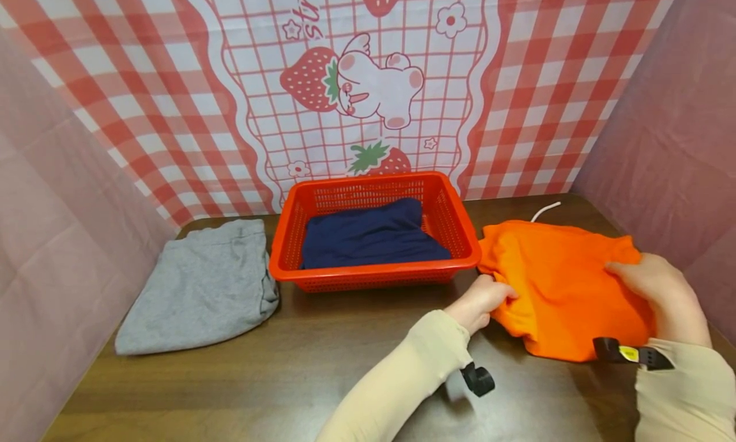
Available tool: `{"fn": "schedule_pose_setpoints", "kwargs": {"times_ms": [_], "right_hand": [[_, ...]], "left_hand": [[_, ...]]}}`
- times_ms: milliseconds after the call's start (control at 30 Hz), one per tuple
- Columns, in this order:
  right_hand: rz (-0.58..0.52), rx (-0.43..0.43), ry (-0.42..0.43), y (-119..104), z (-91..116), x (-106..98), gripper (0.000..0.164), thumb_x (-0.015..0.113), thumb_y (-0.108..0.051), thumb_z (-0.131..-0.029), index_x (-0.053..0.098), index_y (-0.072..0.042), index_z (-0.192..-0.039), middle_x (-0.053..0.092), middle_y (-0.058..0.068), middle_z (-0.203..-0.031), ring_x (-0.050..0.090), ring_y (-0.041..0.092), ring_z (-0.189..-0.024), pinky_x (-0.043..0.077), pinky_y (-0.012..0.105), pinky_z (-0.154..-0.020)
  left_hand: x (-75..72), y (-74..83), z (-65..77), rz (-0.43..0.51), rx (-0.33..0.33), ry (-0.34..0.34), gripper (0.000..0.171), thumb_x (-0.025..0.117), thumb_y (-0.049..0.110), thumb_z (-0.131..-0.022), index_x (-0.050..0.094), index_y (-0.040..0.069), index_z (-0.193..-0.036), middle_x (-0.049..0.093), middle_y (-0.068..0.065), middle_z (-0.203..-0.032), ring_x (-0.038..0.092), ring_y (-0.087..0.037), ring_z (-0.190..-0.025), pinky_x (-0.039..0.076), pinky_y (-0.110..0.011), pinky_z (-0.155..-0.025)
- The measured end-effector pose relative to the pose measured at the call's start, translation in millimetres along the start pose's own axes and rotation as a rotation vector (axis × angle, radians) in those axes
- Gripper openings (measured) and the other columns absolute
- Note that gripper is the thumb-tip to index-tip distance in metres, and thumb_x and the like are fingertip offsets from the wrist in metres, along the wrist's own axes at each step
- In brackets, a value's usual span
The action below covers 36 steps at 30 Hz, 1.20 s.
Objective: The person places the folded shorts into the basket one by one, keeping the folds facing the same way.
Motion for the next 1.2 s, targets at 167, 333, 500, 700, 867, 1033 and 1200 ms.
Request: {"fn": "schedule_pose_setpoints", "kwargs": {"times_ms": [167, 333, 500, 700, 867, 1033, 1200], "right_hand": [[0.009, -0.035, 0.029, -3, -1, -1, 0.066, 0.042, -0.035, -0.09, 0.034, 0.027, -0.114, 0.037, 0.045, -0.109, 0.044, 0.052, -0.087, 0.037, 0.059, -0.079], [-0.002, -0.058, 0.065, -9, 2, -4, 0.06, 0.044, -0.031, -0.09, 0.036, 0.024, -0.111, 0.04, 0.044, -0.106, 0.045, 0.051, -0.084, 0.038, 0.058, -0.076], [-0.014, -0.062, 0.1, -14, 7, -8, 0.056, 0.044, -0.03, -0.09, 0.039, 0.023, -0.109, 0.041, 0.044, -0.105, 0.046, 0.051, -0.083, 0.039, 0.056, -0.073], [-0.037, -0.082, 0.134, -18, 10, -12, 0.052, 0.044, -0.029, -0.09, 0.043, 0.021, -0.106, 0.044, 0.043, -0.102, 0.048, 0.05, -0.078, 0.04, 0.053, -0.067], [-0.046, -0.096, 0.156, -23, 13, -13, 0.05, 0.044, -0.028, -0.089, 0.043, 0.019, -0.107, 0.045, 0.042, -0.101, 0.048, 0.05, -0.078, 0.04, 0.052, -0.066], [-0.073, -0.091, 0.182, -28, 19, -16, 0.052, 0.045, -0.029, -0.09, 0.042, 0.019, -0.11, 0.045, 0.042, -0.103, 0.047, 0.051, -0.08, 0.039, 0.053, -0.067], [-0.112, -0.097, 0.244, -35, 25, -22, 0.051, 0.045, -0.029, -0.09, 0.043, 0.016, -0.115, 0.045, 0.041, -0.106, 0.046, 0.053, -0.084, 0.038, 0.055, -0.068]], "left_hand": [[0.5, -1.2, -0.5, 0.032, -0.021, -0.008, 0.016, 0.066, 0.004, -0.076, 0.055, -0.001, -0.087, 0.053, -0.002, -0.08, 0.051, -0.018, -0.072, 0.047, -0.035, -0.079], [-1.4, -3.8, -2.2, 0.044, -0.009, -0.001, 0.018, 0.066, -0.001, -0.075, 0.055, -0.001, -0.09, 0.054, -0.003, -0.08, 0.053, -0.02, -0.073, 0.047, -0.038, -0.079], [-0.3, -3.1, -3.7, 0.039, 0.041, -0.018, 0.019, 0.059, -0.01, -0.073, 0.056, -0.003, -0.091, 0.054, -0.003, -0.08, 0.052, -0.02, -0.073, 0.048, -0.038, -0.077], [1.9, 3.2, -0.9, 0.02, 0.053, -0.036, 0.026, 0.056, -0.011, -0.073, 0.059, -0.002, -0.097, 0.055, -0.004, -0.082, 0.052, -0.02, -0.073, 0.048, -0.038, -0.077], [0.5, 7.1, 2.9, 0.007, 0.053, -0.018, 0.025, 0.056, -0.012, -0.073, 0.06, -0.001, -0.095, 0.054, -0.004, -0.079, 0.049, -0.02, -0.069, 0.047, -0.037, -0.071], [1.1, 14.7, 6.8, 0.005, 0.075, -0.009, 0.025, 0.055, -0.012, -0.072, 0.06, 0.001, -0.093, 0.052, -0.003, -0.076, 0.046, -0.019, -0.064, 0.043, -0.031, -0.061], [2.6, 26.9, 10.3, -0.023, 0.096, -0.029, 0.021, 0.058, -0.009, -0.074, 0.06, 0.002, -0.092, 0.054, -0.004, -0.078, 0.046, -0.017, -0.063, 0.044, -0.029, -0.06]]}}
Point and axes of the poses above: each hand's wrist, its own z-axis away from the middle knuckle, its own x-axis out of the palm, y = z × x, the point moved 4 cm from there along -z, towards the middle knuckle
